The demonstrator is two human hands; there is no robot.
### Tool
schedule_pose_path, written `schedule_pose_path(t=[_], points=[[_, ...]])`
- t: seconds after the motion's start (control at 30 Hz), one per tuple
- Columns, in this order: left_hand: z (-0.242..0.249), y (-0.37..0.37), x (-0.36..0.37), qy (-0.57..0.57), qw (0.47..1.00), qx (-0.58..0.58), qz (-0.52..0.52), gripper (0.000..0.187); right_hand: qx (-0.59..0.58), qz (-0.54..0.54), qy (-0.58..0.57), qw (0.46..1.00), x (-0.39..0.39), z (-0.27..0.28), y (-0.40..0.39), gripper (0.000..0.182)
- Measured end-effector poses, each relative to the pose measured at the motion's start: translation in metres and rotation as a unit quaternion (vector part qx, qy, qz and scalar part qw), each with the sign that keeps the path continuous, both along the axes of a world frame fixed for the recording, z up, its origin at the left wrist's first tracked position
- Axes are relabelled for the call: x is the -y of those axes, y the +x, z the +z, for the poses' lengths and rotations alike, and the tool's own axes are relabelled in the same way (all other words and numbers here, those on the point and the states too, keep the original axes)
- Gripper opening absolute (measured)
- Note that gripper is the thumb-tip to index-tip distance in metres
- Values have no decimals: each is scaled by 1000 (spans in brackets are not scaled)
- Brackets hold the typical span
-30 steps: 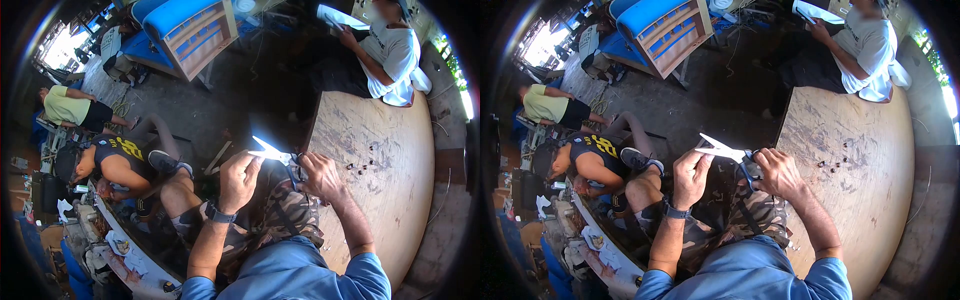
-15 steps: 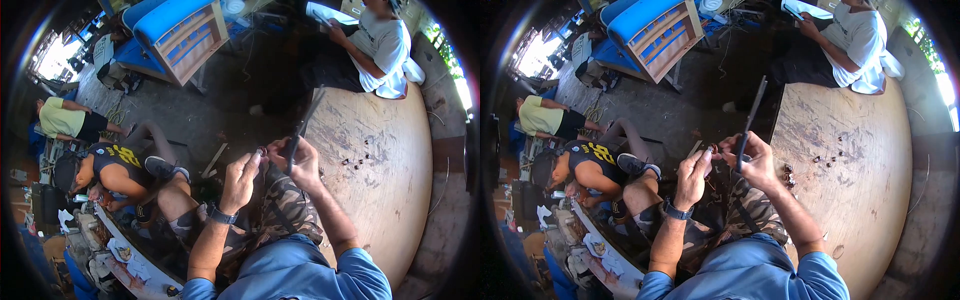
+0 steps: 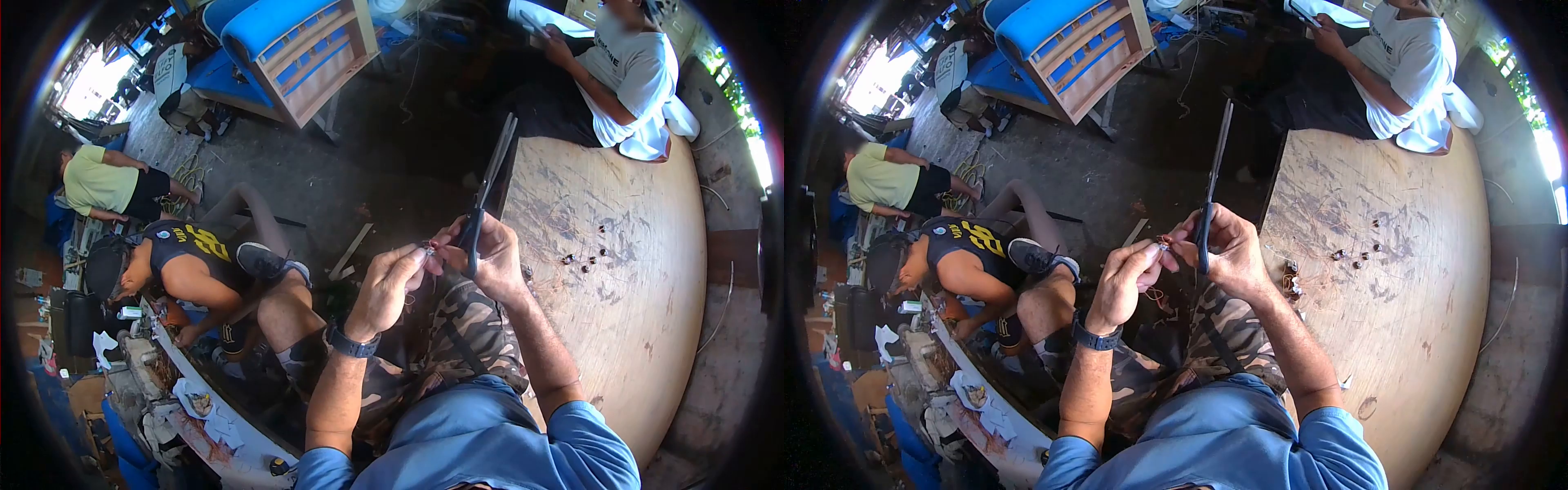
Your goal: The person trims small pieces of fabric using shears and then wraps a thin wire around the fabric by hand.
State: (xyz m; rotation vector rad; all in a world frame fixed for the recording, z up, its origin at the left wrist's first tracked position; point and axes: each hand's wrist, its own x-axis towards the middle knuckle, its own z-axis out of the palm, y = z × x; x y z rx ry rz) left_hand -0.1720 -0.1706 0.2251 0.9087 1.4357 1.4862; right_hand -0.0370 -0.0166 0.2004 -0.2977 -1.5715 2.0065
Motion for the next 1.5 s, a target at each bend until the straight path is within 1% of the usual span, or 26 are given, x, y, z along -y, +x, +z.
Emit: schedule_pose_path(t=[0.1, 0.23, 0.33, 0.43, 0.47, 0.57, 0.6, 0.7, 0.8, 0.83, 0.87, 0.9, 0.93, 0.97, 1.03, 1.13, 1.23, 1.27, 1.37, 1.47, 1.5], points=[[1, -4, 2, -20, 999, 38, -20, 43, 8, -5, 47, 999, -1, 1, 0, 25], [0, -8, 3, -34, 992, 110, -53, 44, 48, -6, 97, 994, -2, 11, 4, 22], [2, -8, 1, -31, 998, 11, -59, 39, 61, -14, 141, 988, -6, 13, 4, 21], [8, 0, -2, -22, 985, -170, 3, 32, 70, -14, 149, 986, -10, 14, 5, 20], [9, 0, -2, -53, 982, -183, 9, 27, 70, -14, 151, 986, -11, 13, 3, 20], [-2, 8, -6, -15, 978, -189, 91, 25, 79, -4, 122, 989, -12, 14, 3, 20], [-3, 6, -6, -9, 976, -202, 85, 22, 83, 2, 106, 991, -13, 16, 4, 19], [1, 2, -5, -17, 969, -241, 42, 22, 99, 32, 40, 994, -19, 21, 4, 22], [-8, 3, -7, 11, 975, -209, 79, 22, 132, 0, 85, 988, -22, 23, 0, 32], [-10, 3, -7, 26, 975, -197, 96, 22, 176, -19, 183, 967, -23, 24, 2, 38], [-11, 2, -8, 43, 975, -187, 114, 22, 217, -38, 280, 934, -25, 24, 9, 45], [-10, 1, -8, 59, 973, -178, 133, 22, 253, -57, 373, 891, -25, 23, 16, 52], [-9, 1, -7, 64, 973, -171, 144, 22, 173, -101, 438, 876, -22, 8, 19, 64], [-7, -2, -6, 63, 973, -164, 147, 22, 169, -88, 512, 837, -21, -1, 29, 68], [-5, -2, -3, 57, 977, -144, 148, 22, 230, -75, 574, 782, -11, -5, 43, 74], [0, 2, -3, 64, 977, -149, 138, 21, 265, -44, 587, 764, -9, -6, 51, 80], [-6, 4, -4, 65, 978, -152, 130, 20, 267, -53, 623, 733, -14, -6, 52, 82], [-7, 3, -5, 62, 976, -166, 129, 20, 283, -43, 614, 735, -15, -4, 52, 81], [-8, 3, -3, 44, 971, -201, 122, 20, 294, -43, 647, 702, -18, -6, 53, 83], [-3, 3, -3, 34, 969, -220, 110, 20, 289, -40, 646, 705, -17, 8, 54, 77], [-2, 3, -4, 39, 969, -219, 110, 20, 274, -26, 640, 717, -19, 8, 54, 74]])
